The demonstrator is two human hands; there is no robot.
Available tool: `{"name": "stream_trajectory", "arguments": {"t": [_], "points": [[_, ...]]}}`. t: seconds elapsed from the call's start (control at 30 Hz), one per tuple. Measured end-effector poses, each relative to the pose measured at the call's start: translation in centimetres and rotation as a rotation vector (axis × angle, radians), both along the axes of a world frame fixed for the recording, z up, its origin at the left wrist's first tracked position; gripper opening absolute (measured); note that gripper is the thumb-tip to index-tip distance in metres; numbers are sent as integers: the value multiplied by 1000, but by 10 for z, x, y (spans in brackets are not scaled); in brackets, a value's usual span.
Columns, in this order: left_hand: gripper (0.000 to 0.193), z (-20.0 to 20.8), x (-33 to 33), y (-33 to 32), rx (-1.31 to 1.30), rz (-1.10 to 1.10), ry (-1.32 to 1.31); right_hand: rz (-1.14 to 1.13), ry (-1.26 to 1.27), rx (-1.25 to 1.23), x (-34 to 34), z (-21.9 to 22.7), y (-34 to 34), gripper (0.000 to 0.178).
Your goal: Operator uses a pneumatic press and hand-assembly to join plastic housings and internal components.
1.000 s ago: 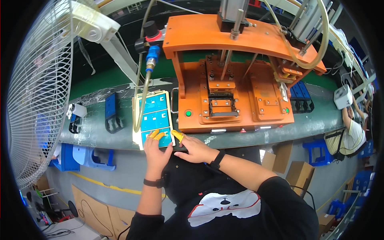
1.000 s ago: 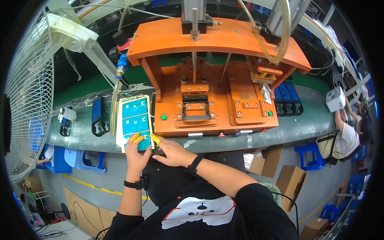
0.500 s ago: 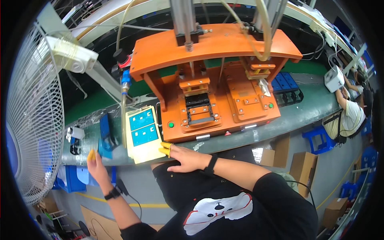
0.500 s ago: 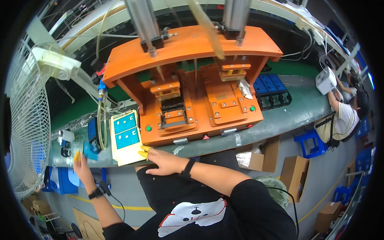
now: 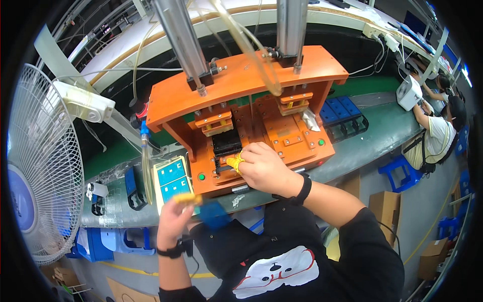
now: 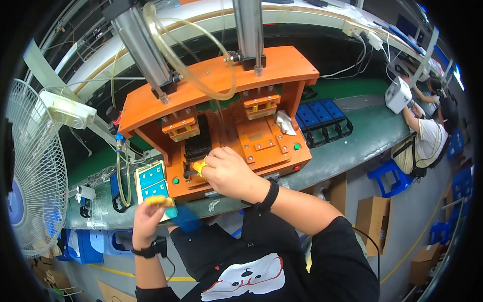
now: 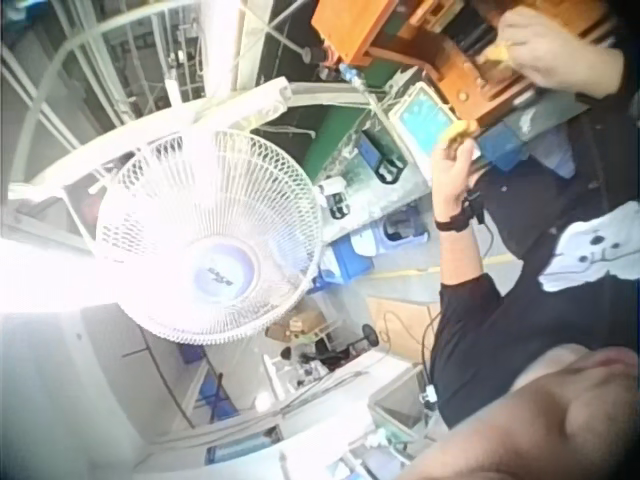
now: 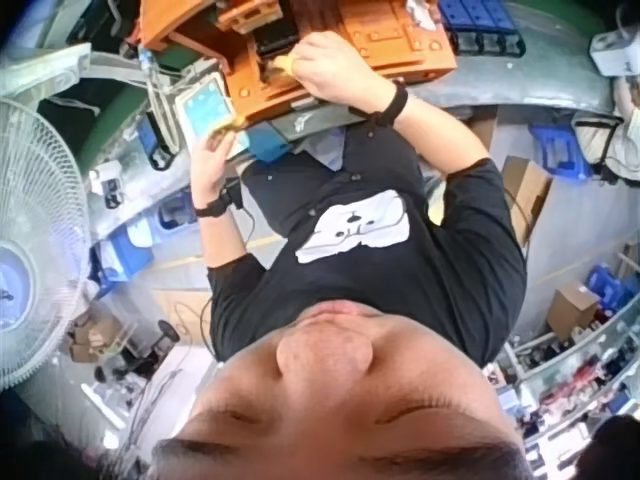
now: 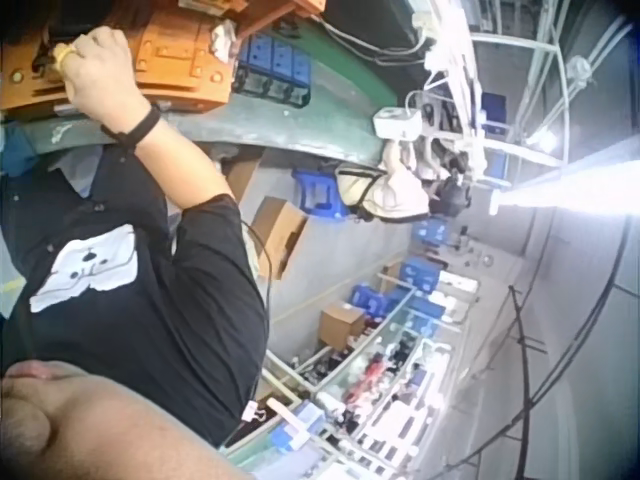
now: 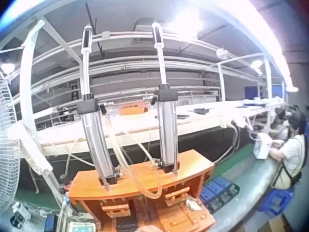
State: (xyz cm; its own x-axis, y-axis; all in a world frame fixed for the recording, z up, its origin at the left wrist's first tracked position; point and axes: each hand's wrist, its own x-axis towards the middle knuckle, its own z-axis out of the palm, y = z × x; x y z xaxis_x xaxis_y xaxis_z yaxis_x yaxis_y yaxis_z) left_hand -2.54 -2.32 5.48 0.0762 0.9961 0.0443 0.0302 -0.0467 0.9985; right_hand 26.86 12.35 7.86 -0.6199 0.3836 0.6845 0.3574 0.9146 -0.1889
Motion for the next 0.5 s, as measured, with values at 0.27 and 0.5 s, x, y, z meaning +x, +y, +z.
{"name": "stream_trajectory", "arguments": {"t": [0.27, 0.5], "points": [[32, -2, 17, 149, 264, 199, 670, -78, 418, -348, 143, 64, -42, 20], [34, -22, 21, 231, 275, 165, 1226, -182, 1593, -752, 313, -62, -70, 31]]}}
